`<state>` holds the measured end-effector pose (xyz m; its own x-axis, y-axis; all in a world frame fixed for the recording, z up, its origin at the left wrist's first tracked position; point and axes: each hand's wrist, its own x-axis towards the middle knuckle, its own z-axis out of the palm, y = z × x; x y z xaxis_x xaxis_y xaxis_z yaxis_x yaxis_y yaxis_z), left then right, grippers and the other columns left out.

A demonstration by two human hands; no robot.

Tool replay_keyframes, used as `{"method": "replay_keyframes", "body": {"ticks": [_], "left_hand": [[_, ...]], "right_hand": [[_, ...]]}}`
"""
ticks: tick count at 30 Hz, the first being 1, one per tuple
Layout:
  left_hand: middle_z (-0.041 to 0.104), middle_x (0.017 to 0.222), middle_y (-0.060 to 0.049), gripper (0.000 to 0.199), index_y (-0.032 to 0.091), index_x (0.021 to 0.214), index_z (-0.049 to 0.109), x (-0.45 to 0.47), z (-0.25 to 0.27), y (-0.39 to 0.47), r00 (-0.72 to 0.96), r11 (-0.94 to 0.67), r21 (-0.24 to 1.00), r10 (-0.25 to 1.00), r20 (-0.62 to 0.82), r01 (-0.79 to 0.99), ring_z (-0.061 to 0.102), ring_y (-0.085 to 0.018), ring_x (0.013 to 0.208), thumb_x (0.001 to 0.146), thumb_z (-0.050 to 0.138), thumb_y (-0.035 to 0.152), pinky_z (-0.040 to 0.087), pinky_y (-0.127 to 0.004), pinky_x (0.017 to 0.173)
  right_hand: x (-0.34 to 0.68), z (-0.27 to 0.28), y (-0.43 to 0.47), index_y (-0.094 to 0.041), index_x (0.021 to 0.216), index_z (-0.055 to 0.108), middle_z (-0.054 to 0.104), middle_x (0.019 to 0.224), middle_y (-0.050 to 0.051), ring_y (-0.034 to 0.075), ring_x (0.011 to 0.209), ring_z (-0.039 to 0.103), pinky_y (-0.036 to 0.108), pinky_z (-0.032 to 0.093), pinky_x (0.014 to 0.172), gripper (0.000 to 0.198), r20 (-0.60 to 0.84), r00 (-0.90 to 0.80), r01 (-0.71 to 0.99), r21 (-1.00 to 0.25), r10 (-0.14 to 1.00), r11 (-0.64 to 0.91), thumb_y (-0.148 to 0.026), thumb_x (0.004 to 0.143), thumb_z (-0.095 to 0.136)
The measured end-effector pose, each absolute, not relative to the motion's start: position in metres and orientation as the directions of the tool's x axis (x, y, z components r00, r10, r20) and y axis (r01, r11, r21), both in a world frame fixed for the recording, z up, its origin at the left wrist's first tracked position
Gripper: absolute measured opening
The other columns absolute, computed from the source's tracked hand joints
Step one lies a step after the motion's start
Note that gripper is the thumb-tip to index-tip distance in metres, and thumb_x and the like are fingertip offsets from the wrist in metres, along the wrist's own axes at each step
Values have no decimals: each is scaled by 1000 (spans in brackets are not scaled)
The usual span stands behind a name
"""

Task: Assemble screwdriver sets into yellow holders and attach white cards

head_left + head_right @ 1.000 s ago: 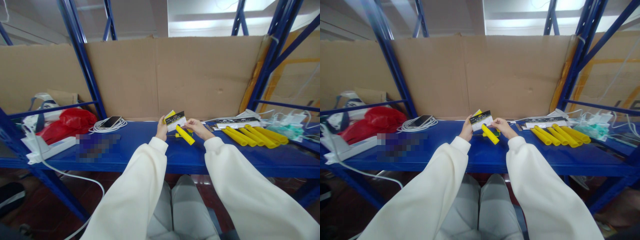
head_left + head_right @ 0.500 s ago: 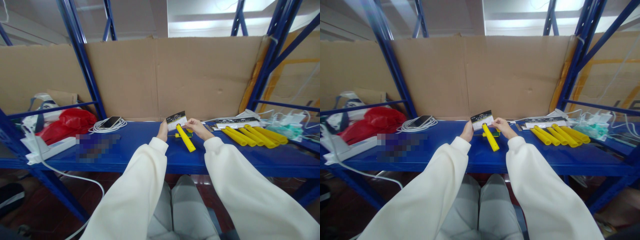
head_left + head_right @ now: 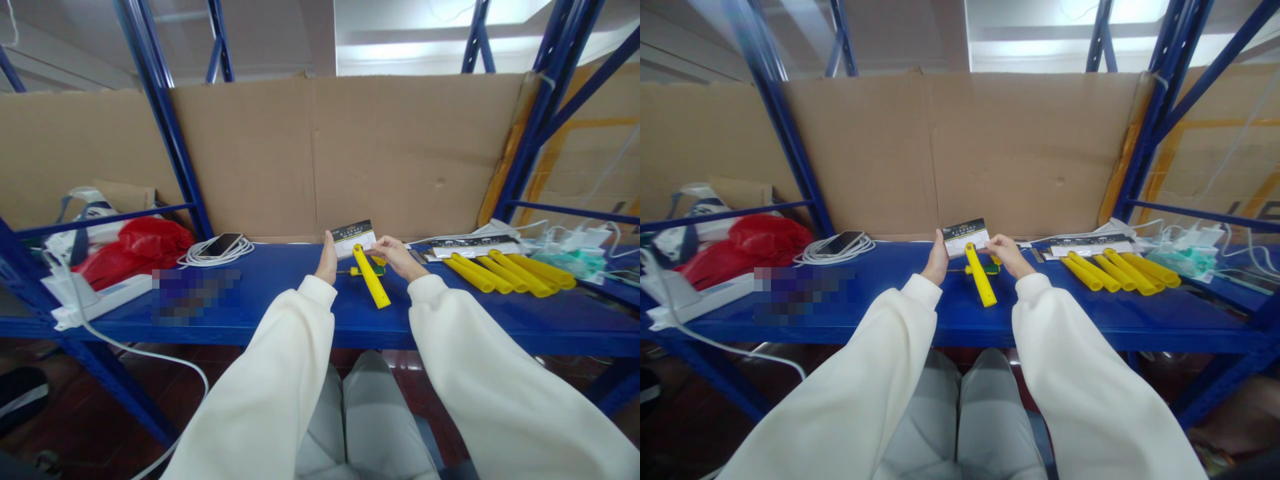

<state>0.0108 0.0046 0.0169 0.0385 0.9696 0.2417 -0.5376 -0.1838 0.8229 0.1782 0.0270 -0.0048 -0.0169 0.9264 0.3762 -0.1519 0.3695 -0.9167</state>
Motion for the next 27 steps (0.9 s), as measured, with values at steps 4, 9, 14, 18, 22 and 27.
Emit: {"method": "replay_keyframes", "body": {"ticks": [4,9,14,18,22,27], "left_hand": [[75,108,-13,59,8,113,68,10,15,7,42,-177,842,972,230,-510,71,-22,102,102,27,48,51,-34,96],[75,106,-12,32,11,97,72,6,13,9,-99,-270,898,963,251,-346,68,-23,106,95,51,35,48,-34,98],[75,98,-9,7,13,83,71,5,12,9,-169,-321,926,942,290,-198,67,-24,103,78,67,15,49,-32,92],[73,101,-11,15,14,94,67,4,12,6,-187,-202,971,966,177,-124,69,-22,95,79,66,14,52,-27,78],[72,104,-12,33,17,117,57,3,15,2,-71,-45,985,997,33,-167,72,-17,70,86,64,26,49,-23,58],[75,87,-12,7,14,90,61,2,17,-3,82,-22,994,996,31,-110,65,-12,55,90,59,21,46,-21,55]], "right_hand": [[179,-6,29,-20,61,53,72,73,-2,13,67,70,30,57,79,32,386,-7,-152,-912,922,381,-27,66,84],[179,-5,30,-21,60,52,71,70,-2,14,71,70,33,57,84,35,398,20,-183,-900,917,394,-30,62,86],[179,-3,30,-21,60,49,68,66,-3,14,68,69,32,57,83,35,386,70,-208,-896,920,392,-25,62,84],[181,-3,34,-22,59,45,66,64,-3,13,65,67,30,58,73,35,362,166,-204,-897,917,391,-20,64,80],[187,-4,42,-22,58,42,65,63,-3,12,62,65,26,57,67,34,349,281,-206,-888,894,412,-16,65,75],[191,-6,45,-22,57,40,63,60,-3,12,61,66,25,58,65,35,320,344,-228,-883,883,409,-12,64,73]]}}
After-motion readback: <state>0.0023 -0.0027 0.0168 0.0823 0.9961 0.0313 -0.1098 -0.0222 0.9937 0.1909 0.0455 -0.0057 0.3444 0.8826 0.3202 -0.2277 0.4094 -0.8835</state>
